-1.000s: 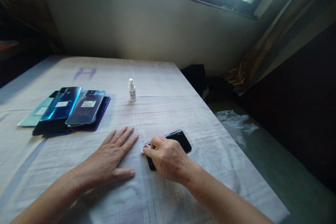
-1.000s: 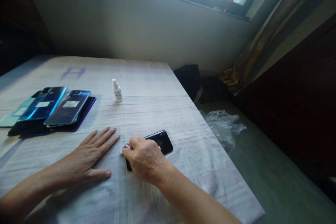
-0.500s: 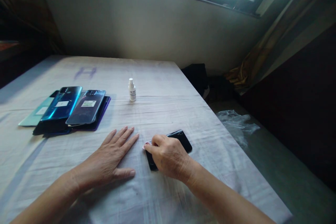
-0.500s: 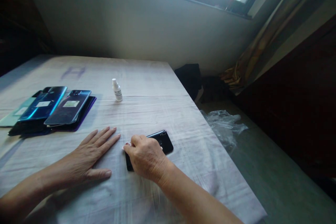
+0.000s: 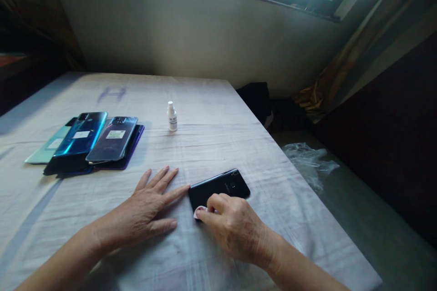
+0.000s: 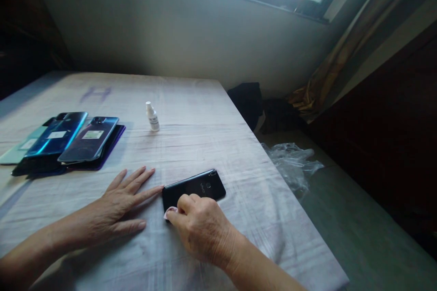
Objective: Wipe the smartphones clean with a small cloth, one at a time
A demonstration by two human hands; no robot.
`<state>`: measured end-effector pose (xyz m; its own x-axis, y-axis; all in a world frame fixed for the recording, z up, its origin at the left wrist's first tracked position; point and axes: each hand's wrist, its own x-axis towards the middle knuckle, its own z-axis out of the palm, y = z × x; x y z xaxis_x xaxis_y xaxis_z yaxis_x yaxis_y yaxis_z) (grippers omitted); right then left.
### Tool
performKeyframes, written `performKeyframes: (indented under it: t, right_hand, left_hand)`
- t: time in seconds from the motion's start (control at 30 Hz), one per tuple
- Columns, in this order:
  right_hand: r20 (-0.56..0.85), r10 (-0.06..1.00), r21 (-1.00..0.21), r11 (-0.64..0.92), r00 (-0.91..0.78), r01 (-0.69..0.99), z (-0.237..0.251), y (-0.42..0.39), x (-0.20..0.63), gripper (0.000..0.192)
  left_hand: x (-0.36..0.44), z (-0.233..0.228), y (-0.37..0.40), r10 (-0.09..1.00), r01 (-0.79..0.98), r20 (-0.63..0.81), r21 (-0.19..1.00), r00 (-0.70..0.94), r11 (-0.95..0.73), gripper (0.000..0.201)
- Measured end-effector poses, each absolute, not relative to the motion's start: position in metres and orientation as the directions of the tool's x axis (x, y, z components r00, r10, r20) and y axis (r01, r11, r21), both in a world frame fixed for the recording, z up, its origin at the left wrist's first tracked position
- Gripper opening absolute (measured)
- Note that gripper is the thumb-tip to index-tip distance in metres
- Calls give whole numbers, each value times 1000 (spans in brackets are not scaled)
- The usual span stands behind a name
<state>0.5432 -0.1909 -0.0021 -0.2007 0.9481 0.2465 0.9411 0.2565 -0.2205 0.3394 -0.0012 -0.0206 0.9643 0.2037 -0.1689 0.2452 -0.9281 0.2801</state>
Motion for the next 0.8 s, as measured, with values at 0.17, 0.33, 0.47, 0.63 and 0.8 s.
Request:
performKeyframes:
  t: [0.17,0.33,0.47,0.63,0.8]
  right_hand:
    - [187,967,-201,211,-174,957,-1,-175,542,21]
    - [144,983,-205,139,-111,969,-1,-156,543,25]
    - [166,977,-206,165,-132,964,-1,-159,543,25]
    - [223,955,-229,249,-198,941,-1,-187,545,25]
    - [246,957,-252,218,-155,943,-3,-211,555,23]
  left_hand:
    - [340,-20,-2,201,246,-183,274,962,-930,71]
    - [344,-15,-4,208,269,-236,265,949,-926,73]
    - [342,-18,-3,201,248,-187,285,962,-926,73]
    - [339,-21,-3,198,236,-156,286,968,-929,72]
    - [341,-19,-3,206,241,-146,290,968,-926,72]
